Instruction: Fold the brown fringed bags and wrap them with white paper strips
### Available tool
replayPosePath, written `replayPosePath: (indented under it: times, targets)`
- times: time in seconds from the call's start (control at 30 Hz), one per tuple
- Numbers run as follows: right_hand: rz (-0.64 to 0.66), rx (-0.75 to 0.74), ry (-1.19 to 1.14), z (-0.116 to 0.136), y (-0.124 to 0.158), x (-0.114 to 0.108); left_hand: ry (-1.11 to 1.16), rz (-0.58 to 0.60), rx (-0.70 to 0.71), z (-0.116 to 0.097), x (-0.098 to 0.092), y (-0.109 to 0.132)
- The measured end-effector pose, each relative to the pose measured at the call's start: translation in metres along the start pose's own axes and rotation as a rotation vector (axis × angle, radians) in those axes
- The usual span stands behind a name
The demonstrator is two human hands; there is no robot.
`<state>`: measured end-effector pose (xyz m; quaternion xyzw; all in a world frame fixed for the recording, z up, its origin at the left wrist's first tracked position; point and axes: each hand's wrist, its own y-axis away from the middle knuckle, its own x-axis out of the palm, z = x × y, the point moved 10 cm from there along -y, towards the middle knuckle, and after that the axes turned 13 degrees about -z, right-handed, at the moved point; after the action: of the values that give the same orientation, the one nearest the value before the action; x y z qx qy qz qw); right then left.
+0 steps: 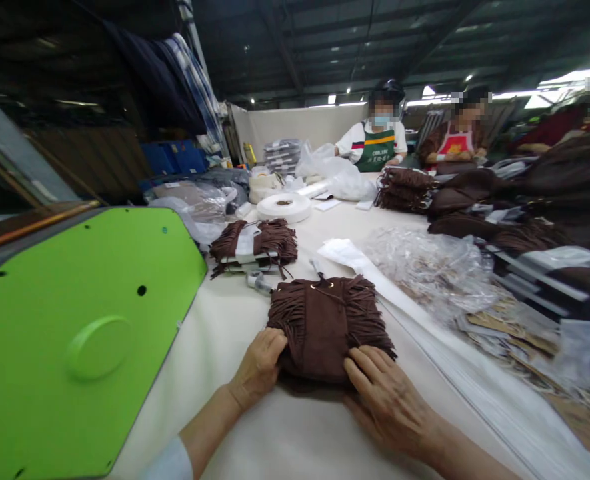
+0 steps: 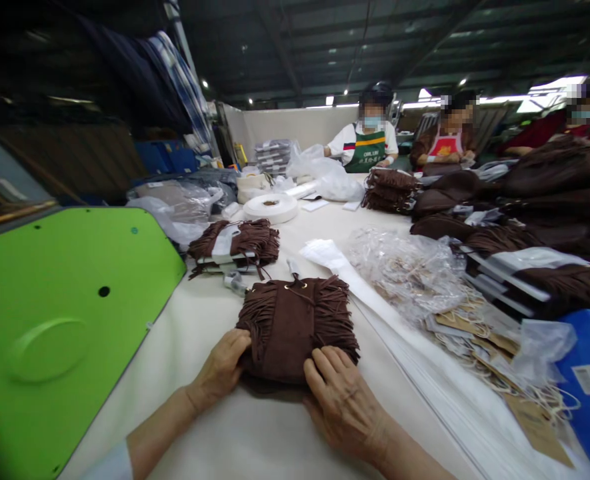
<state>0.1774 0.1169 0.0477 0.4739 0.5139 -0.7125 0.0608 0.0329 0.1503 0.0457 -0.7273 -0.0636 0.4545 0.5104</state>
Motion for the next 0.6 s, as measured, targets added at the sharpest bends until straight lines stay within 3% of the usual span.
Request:
replayPosePath:
  times: [0.07, 0.1, 0.13, 0.2, 0.27, 0.33, 0.43, 0.6]
  targets:
    - [-0.028, -0.052, 0.069, 0.004, 0.001, 0.002, -0.057, -0.033, -0.115, 0.002, -0.013, 0.005]
    - [-0.042, -0.082, 0.096, 0.005, 0.001, 0.003, -0.072, -0.086, -0.238, 0.007, -0.024, 0.011]
    - [-0.056, -0.109, 0.110, 0.005, 0.001, 0.004, -0.061, -0.150, -0.427, 0.014, -0.036, 0.020]
    - [-0.056, -0.127, 0.093, 0.000, -0.002, 0.004, 0.119, -0.247, -0.983, 0.031, -0.044, 0.061]
    - [-0.004, -0.099, 0.029, -0.008, -0.007, 0.008, 0.481, -0.256, -1.547, 0.018, -0.018, 0.106]
    - [0.072, -0.057, -0.041, -0.017, -0.012, 0.013, 0.843, -0.261, -1.885, -0.017, 0.015, 0.118]
    - [0.150, 0.003, -0.082, -0.028, -0.020, 0.018, 1.066, -0.387, -2.038, -0.044, 0.045, 0.102]
    - [0.295, 0.140, -0.114, -0.043, -0.024, 0.026, 0.987, -0.565, -2.079, -0.044, 0.068, 0.089]
